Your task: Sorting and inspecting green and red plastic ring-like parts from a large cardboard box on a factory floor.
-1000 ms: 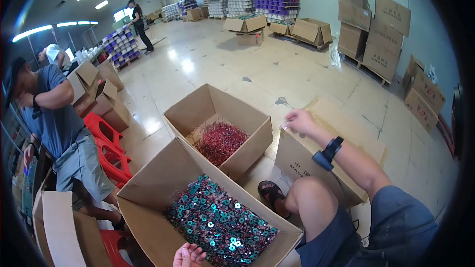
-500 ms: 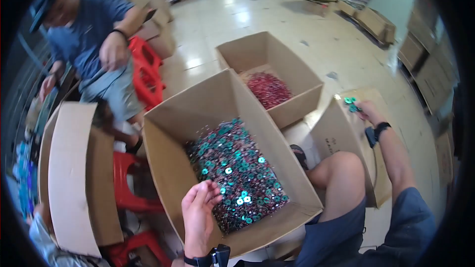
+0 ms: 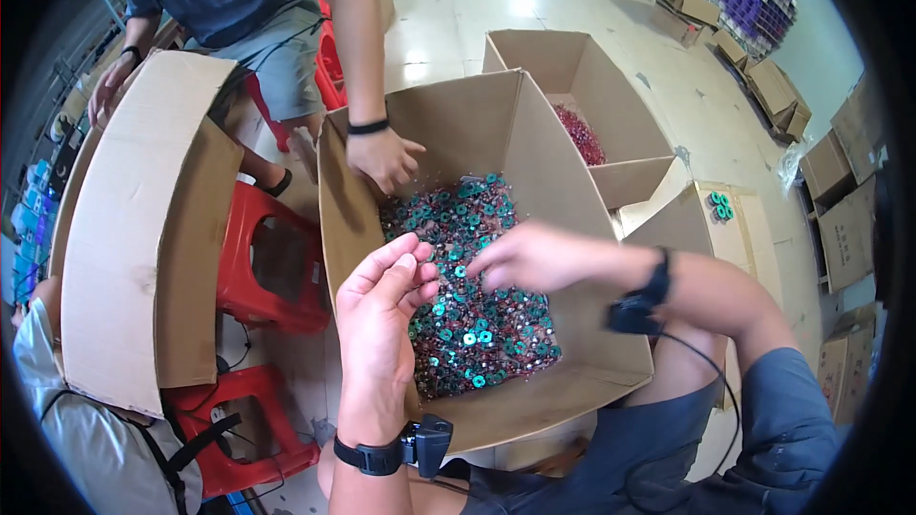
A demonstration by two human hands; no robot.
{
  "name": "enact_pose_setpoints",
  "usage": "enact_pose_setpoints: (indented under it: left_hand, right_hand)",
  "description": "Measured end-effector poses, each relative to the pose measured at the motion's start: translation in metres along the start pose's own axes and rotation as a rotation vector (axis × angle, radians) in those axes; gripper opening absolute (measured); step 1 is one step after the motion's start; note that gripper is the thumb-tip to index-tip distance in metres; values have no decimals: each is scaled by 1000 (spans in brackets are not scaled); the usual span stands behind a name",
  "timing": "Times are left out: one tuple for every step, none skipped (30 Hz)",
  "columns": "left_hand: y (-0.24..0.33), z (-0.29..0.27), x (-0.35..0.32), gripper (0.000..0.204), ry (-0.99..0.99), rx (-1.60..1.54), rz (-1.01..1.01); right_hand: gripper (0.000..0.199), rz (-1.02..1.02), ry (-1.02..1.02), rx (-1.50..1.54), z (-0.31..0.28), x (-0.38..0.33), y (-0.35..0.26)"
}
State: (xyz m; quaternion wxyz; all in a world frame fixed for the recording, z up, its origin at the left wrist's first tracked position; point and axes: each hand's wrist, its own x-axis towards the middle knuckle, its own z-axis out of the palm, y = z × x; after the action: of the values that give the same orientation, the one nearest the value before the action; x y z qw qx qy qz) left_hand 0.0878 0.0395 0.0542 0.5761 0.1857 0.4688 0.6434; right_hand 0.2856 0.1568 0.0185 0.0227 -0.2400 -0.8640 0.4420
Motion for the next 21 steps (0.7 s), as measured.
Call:
enact_pose_setpoints:
  left_hand:
    - [0,-2,0,23,0,-17,9]
    - [0,-6,1,23,23,-34,28]
    - [0,-4,1,23,25,-33,23]
    - [-1,-7,1,24,39,-48,20]
    - [2,-8,0,25,50,-56,25]
    - [5,-5,0,25,45,-59,24]
    - [8,-7,0,26,44,-72,29]
    - [10,-8,0,26,40,-82,44]
    - [13,-8,-1,26,41,-67,51]
    - [17,-5,-3,26,32,-55,59]
    - [17,-6,-3,26,28,-60,60]
    - [16,-10,-2,26,36,-66,51]
    - [15,-11,-3,26,40,-61,44]
    - [14,-11,-4,25,42,-55,38]
    - [13,-8,-3,25,34,-53,27]
    - [13,-5,-4,25,24,-41,19]
    - [13,-3,-5,25,22,-43,15]
    - [13,-4,-5,25,28,-43,15]
    - [13,-5,-5,25,26,-39,22]
    - [12,-7,-5,25,41,-42,28]
    - [11,-6,-5,25,47,-46,26]
  right_hand:
    - [32,55,-76,-53,43,25,21]
    - [34,133,-249,-95,75,46,26]
    - [38,28,-327,-183,122,63,68]
    - [41,138,-450,-230,162,75,91]
    - [43,186,-518,-313,189,81,104]
    - [42,194,-530,-425,226,85,143]
    - [42,138,-500,-473,250,89,166]
    - [43,84,-472,-518,272,91,183]
    - [43,72,-484,-517,296,94,198]
    - [39,176,-253,-550,315,96,214]
    - [36,276,-24,-571,331,97,220]
    - [36,263,-33,-567,334,105,214]
    - [31,348,-88,-450,329,111,206]
    - [26,431,-140,-332,326,114,197]
    - [20,468,-112,-309,324,111,196]
    - [20,472,-101,-310,326,111,202]
    - [20,491,-90,-296,326,110,203]
    - [20,502,-83,-281,323,113,199]
    - [26,563,-57,-376,322,108,192]
    - [26,556,-51,-377,316,107,189]
    - [29,571,194,-544,309,100,191]
